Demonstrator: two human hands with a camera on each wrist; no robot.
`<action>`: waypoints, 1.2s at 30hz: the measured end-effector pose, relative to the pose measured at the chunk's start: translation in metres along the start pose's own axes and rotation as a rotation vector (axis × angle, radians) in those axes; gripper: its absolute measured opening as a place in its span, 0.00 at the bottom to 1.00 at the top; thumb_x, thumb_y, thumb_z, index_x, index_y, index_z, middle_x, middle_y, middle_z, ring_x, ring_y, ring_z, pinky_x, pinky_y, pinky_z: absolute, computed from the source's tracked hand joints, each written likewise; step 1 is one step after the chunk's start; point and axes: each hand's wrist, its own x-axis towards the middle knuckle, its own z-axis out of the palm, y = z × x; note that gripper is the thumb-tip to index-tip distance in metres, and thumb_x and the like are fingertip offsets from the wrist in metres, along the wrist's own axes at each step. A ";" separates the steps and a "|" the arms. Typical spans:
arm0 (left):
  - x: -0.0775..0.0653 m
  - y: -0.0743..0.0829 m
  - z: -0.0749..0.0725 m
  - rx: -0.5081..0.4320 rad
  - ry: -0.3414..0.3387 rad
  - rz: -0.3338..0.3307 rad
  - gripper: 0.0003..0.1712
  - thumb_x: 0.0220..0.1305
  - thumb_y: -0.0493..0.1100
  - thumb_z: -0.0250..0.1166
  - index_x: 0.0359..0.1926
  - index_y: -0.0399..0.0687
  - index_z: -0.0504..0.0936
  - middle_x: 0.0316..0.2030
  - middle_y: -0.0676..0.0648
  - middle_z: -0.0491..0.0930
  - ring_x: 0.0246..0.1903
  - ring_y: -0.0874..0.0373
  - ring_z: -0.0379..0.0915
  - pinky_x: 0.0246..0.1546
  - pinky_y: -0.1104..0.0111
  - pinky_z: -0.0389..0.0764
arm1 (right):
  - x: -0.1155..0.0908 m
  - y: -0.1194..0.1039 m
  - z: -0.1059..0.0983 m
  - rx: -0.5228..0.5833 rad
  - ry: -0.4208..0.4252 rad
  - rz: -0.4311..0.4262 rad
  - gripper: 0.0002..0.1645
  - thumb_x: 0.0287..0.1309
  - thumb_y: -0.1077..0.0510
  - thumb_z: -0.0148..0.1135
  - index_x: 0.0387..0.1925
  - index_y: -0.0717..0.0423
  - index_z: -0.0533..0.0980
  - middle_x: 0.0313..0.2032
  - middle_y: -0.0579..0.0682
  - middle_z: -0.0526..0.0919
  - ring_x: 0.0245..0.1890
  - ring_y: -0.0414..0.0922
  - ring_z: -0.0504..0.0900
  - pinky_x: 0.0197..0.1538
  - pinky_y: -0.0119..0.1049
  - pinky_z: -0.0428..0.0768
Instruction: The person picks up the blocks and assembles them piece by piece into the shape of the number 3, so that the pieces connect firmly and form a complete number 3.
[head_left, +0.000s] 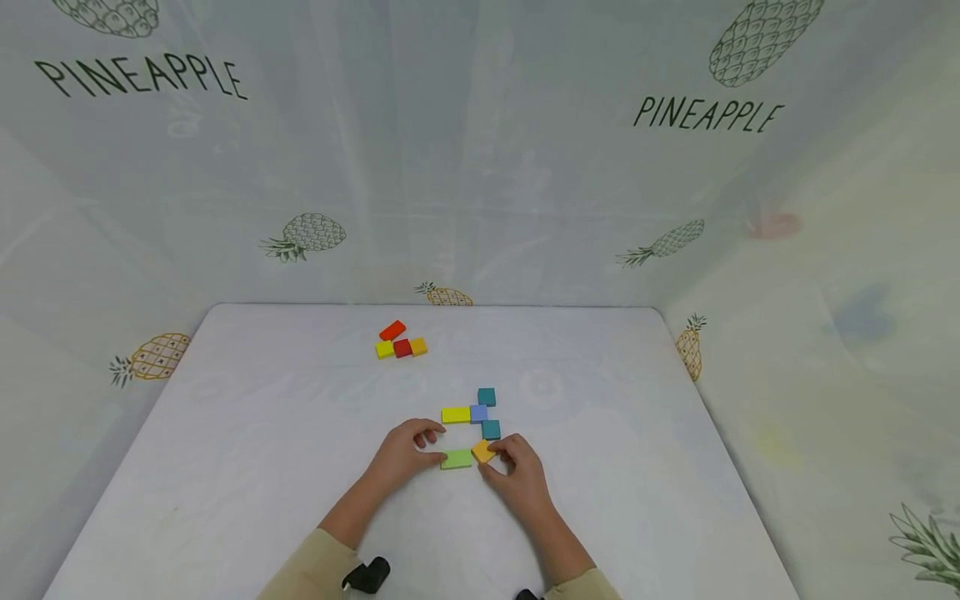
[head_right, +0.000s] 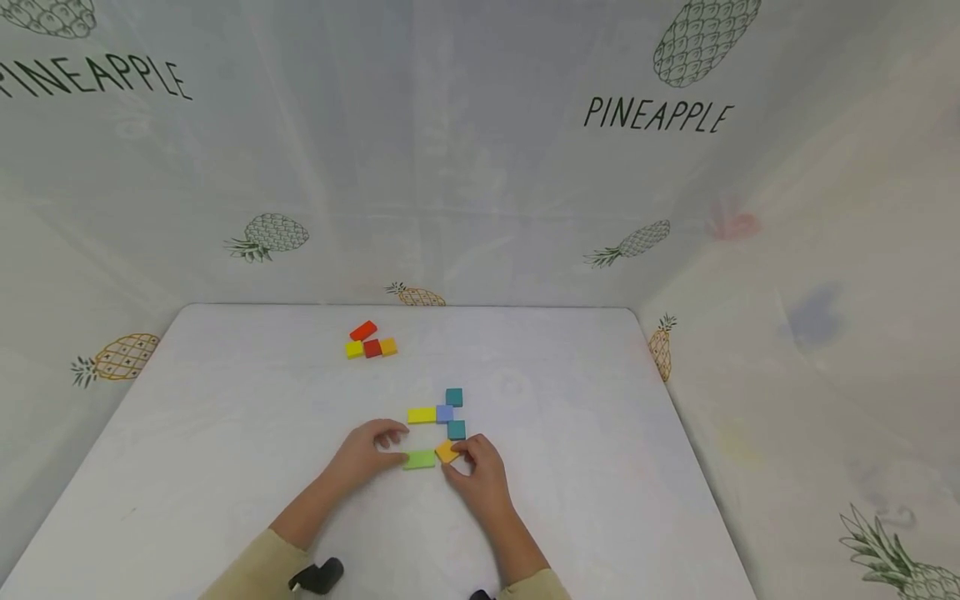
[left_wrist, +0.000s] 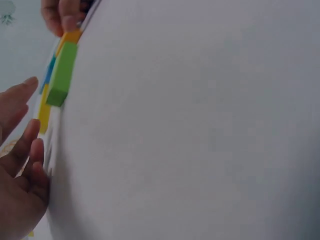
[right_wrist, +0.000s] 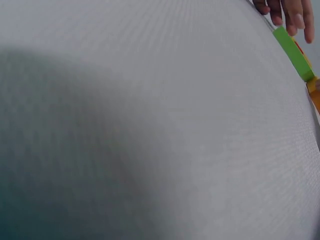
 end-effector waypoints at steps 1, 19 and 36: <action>0.003 0.000 -0.004 -0.015 0.015 -0.002 0.21 0.52 0.44 0.77 0.48 0.53 0.83 0.34 0.54 0.75 0.35 0.57 0.68 0.34 0.68 0.75 | 0.000 0.000 0.000 0.002 0.000 0.003 0.14 0.50 0.56 0.76 0.39 0.47 0.80 0.35 0.38 0.75 0.35 0.38 0.72 0.40 0.30 0.77; 0.061 -0.026 -0.067 0.091 0.187 -0.014 0.22 0.56 0.42 0.74 0.52 0.43 0.81 0.40 0.45 0.77 0.40 0.50 0.70 0.43 0.59 0.74 | -0.003 -0.001 0.000 -0.015 -0.012 0.038 0.15 0.49 0.56 0.75 0.40 0.45 0.80 0.35 0.36 0.75 0.36 0.37 0.72 0.41 0.31 0.77; 0.093 -0.042 -0.085 0.121 0.291 -0.040 0.30 0.57 0.41 0.72 0.60 0.40 0.74 0.51 0.35 0.62 0.44 0.44 0.64 0.42 0.58 0.72 | -0.001 -0.004 -0.003 -0.011 -0.030 0.052 0.15 0.50 0.55 0.75 0.41 0.46 0.81 0.37 0.36 0.75 0.37 0.36 0.73 0.43 0.31 0.77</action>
